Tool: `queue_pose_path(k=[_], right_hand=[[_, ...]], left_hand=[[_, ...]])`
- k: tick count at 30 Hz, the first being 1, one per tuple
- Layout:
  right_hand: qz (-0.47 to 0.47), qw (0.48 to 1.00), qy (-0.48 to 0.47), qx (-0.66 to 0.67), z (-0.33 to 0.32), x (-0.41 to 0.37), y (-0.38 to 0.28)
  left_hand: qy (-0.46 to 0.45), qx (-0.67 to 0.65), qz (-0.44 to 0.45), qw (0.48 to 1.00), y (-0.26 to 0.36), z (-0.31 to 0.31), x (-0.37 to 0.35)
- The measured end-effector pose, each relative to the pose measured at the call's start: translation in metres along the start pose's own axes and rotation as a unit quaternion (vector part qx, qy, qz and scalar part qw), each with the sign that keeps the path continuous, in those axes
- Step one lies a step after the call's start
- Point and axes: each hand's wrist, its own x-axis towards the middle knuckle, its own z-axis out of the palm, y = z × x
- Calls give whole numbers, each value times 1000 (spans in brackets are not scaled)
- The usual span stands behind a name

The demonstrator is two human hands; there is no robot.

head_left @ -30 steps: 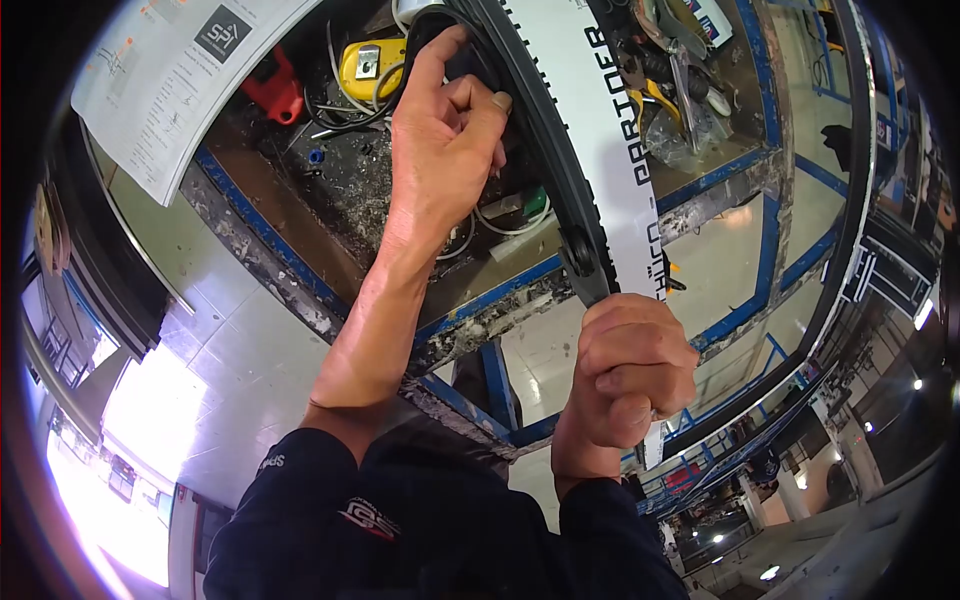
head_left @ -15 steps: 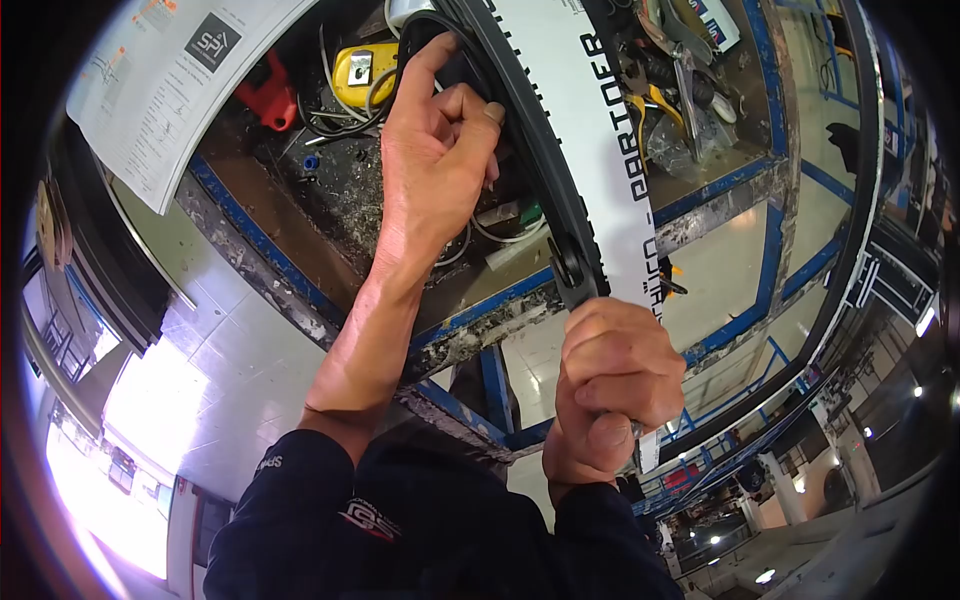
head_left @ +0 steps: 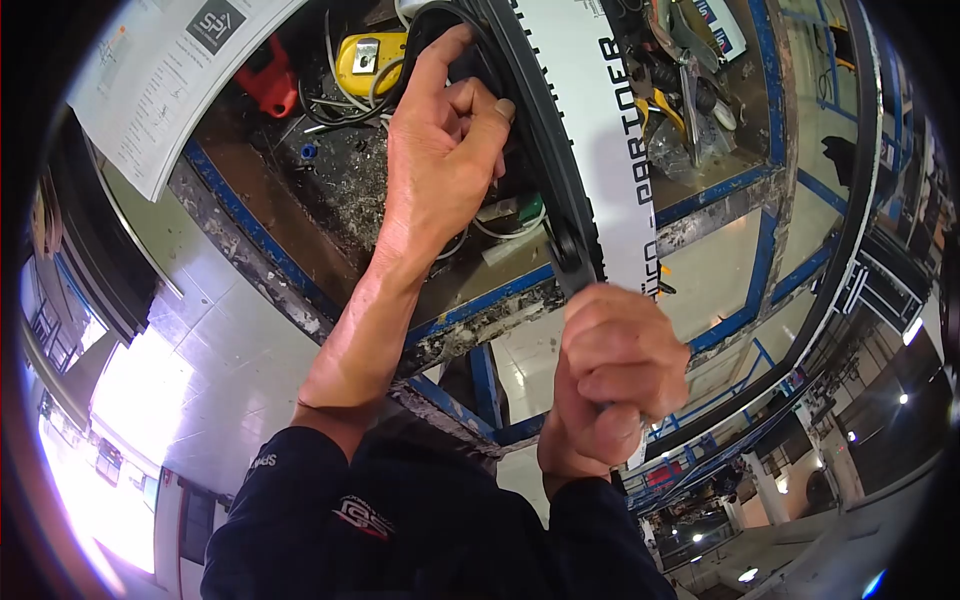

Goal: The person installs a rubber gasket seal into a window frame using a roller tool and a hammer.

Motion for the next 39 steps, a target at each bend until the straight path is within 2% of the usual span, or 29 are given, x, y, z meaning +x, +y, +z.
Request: queue_pose_path(k=[5,15,18,20,24,29,32,36,39], right_hand=[[15,1000,-17,-15,-4,-8,-6],[27,997,31,-58,-22,-45,-22],[24,999,12,-41,-23,-41,-20],[8,1000,-25,-14,-26,-37,-14],[6,996,-91,25,-37,-29,-14],[0,996,-83,16,-25,-17,-6],[12,995,-95,10,-32,-24,-11],[-4,999,-48,14,-12,-8,-3],[-5,997,-78,20,-21,-14,-4]], left_hand=[[-1,-9,2,1000,-2,0,0],[24,-7,6,1000,-4,4,-4],[21,-13,26,999,-5,4,-4],[9,-34,65,997,-7,3,-5],[31,-13,80,996,-12,6,-5],[67,6,91,994,-10,13,-7],[57,3,95,994,-10,13,-7],[75,50,95,991,-7,16,-8],[72,29,101,992,-17,12,-5]])
